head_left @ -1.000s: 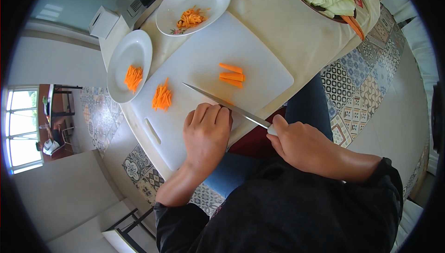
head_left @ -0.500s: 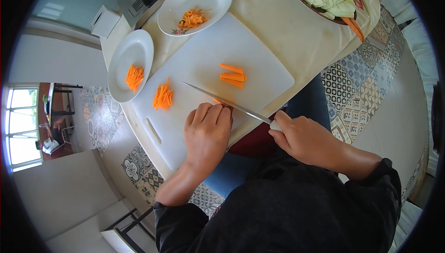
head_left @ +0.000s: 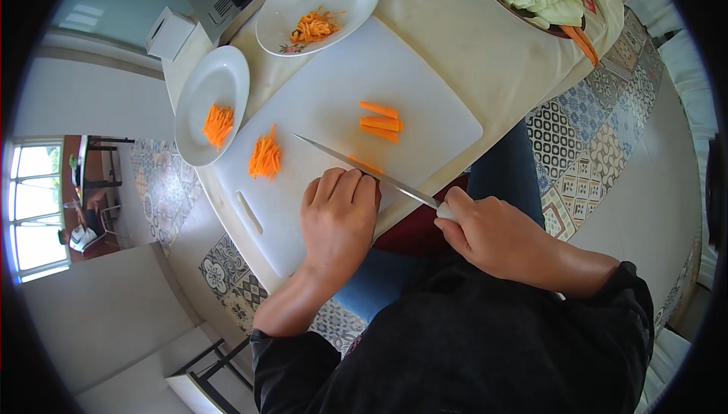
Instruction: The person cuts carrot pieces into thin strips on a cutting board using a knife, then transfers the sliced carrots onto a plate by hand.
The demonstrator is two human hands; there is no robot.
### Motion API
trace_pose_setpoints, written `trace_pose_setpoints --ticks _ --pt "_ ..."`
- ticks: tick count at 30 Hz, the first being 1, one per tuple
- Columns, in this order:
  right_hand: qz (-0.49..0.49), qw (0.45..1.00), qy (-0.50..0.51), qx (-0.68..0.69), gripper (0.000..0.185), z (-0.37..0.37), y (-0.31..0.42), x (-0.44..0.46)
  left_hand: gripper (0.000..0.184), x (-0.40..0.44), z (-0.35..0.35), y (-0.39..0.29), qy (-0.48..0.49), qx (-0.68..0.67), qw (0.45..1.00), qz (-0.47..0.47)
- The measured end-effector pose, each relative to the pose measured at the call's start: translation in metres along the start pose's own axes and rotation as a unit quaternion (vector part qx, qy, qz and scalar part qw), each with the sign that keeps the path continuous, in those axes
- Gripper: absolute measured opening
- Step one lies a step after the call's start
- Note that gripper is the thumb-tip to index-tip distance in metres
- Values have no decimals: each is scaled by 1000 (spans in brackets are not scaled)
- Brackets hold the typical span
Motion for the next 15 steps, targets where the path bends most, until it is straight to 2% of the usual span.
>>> trace_pose_setpoints --ticks 15 --pt "-51 997 52 15 29 5 5 -7 11 -1 -2 0 -12 -8 1000 -13"
Point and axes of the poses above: each hand's wrist, its own x-axis towards the middle knuckle, its own z-axis out of the back of the hand, y = z × x, the point moved 6 cm from there along x, towards the middle knuckle, and after that the axes turned 4 degrees about -y, right-handed, at the moved point
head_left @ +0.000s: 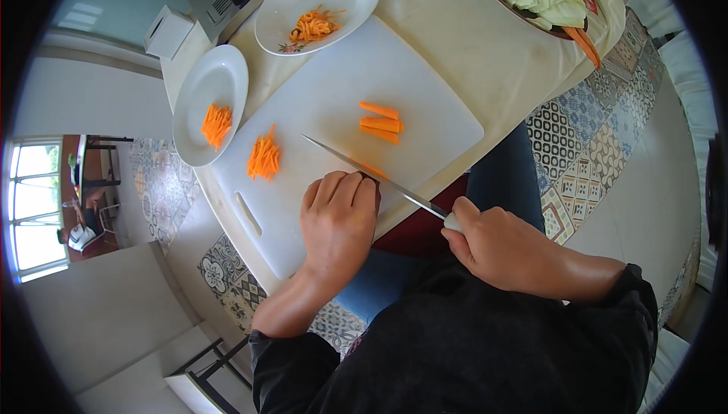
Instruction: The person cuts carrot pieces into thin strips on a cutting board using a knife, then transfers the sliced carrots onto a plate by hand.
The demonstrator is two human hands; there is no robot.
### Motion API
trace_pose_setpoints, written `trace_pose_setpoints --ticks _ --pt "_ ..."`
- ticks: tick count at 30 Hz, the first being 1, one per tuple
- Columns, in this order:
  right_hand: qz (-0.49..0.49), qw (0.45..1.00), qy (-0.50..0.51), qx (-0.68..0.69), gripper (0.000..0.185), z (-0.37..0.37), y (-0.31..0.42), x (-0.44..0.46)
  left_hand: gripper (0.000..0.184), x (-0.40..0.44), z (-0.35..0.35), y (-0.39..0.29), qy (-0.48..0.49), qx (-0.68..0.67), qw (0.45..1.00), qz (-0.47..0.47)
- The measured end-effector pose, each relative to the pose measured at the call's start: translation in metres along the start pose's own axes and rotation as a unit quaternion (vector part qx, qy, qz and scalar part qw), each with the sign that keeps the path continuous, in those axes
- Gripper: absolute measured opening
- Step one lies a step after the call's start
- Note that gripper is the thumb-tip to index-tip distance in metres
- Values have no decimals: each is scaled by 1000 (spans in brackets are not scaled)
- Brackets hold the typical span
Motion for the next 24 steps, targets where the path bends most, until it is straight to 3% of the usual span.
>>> trace_pose_setpoints --ticks 24 --pt "3 1000 -7 3 31 -9 4 33 16 1 0 -2 4 -6 1000 10"
Point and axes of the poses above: each hand's wrist, its own x-axis towards the middle knuckle, its own z-axis out of the back of the hand, y = z × x, the point moved 6 cm from there along x, towards the middle knuckle, and after that the axes turned 4 degrees about -y, right-handed, at the moved point
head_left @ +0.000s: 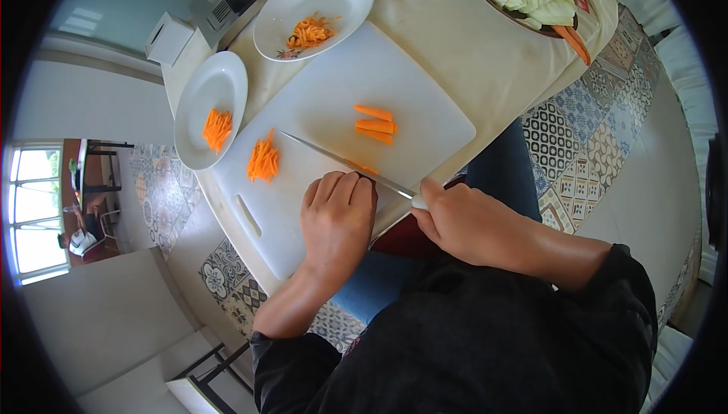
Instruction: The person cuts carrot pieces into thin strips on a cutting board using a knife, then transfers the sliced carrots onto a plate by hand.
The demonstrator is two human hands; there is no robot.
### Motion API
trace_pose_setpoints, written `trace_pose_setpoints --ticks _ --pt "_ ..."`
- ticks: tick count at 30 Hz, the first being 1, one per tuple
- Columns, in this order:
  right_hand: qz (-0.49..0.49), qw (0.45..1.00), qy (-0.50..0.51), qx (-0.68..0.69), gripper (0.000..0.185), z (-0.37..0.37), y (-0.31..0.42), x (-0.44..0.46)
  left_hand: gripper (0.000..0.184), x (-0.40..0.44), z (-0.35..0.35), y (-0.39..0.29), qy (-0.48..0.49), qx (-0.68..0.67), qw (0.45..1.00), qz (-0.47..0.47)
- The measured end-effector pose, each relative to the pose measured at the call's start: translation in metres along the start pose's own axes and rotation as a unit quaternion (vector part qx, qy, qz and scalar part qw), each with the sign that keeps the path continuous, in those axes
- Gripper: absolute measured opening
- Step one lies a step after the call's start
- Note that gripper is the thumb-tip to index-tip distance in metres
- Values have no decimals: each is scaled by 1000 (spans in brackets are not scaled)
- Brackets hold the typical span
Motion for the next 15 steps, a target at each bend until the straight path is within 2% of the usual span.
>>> trace_pose_setpoints --ticks 5,11,15 --pt "24 999 -28 -10 31 -2 4 -1 15 -2 0 -2 -17 23 1000 -8" --pt "-16 999 -6 -49 30 8 -4 -19 14 -1 0 2 -29 24 999 -1" --pt "22 996 -27 -78 31 12 -8 -16 12 -1 2 6 -39 0 999 11"
Point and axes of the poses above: each hand's wrist, its own x-axis towards the middle knuckle, its own z-axis out of the back of the hand, y = z × x, the point moved 6 cm from there along x, towards the middle knuckle, and after that the axes turned 4 degrees about -y, right-handed, at the moved point
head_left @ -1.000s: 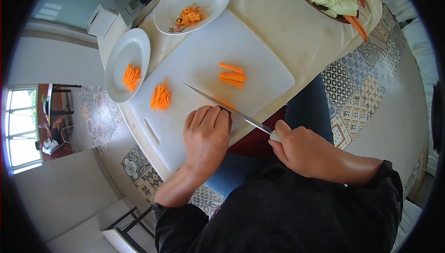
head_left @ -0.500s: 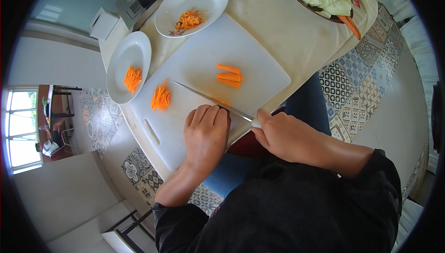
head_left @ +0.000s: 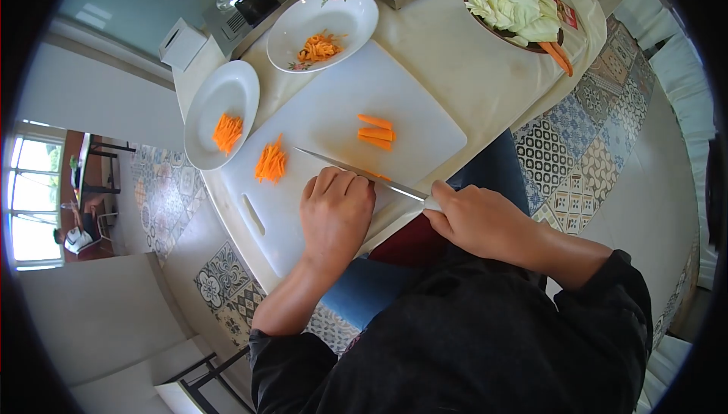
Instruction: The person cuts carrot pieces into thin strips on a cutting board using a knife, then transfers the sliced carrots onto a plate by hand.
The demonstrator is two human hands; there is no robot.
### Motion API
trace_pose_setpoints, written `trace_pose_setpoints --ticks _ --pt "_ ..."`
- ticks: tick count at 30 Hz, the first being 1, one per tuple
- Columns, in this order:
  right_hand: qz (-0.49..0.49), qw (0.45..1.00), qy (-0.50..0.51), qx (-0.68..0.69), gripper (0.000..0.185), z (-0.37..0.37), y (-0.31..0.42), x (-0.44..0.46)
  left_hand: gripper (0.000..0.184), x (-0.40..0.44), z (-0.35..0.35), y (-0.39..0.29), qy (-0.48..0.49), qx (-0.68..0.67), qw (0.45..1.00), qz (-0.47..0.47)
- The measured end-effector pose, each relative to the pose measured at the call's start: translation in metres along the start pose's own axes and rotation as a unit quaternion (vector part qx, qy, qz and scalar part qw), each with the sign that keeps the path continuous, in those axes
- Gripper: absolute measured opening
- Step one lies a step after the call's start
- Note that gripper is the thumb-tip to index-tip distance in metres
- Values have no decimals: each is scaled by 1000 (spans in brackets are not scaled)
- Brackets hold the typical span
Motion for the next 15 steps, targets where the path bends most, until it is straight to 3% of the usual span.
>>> trace_pose_setpoints --ticks 5,15 --pt "28 997 -65 -15 31 4 -2 7 12 7 4 7 -7 -29 1000 3" --pt "3 996 -63 64 32 -2 -14 13 4 8 2 31 75 -120 990 1"
Point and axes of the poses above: each hand's wrist, its own x-axis towards the middle knuckle, its own z-axis out of the back of the hand, y = z × x, the point moved 6 cm from there along x, towards the middle knuckle, and after that the axes turned 4 degrees about -y, right-handed, at the moved point
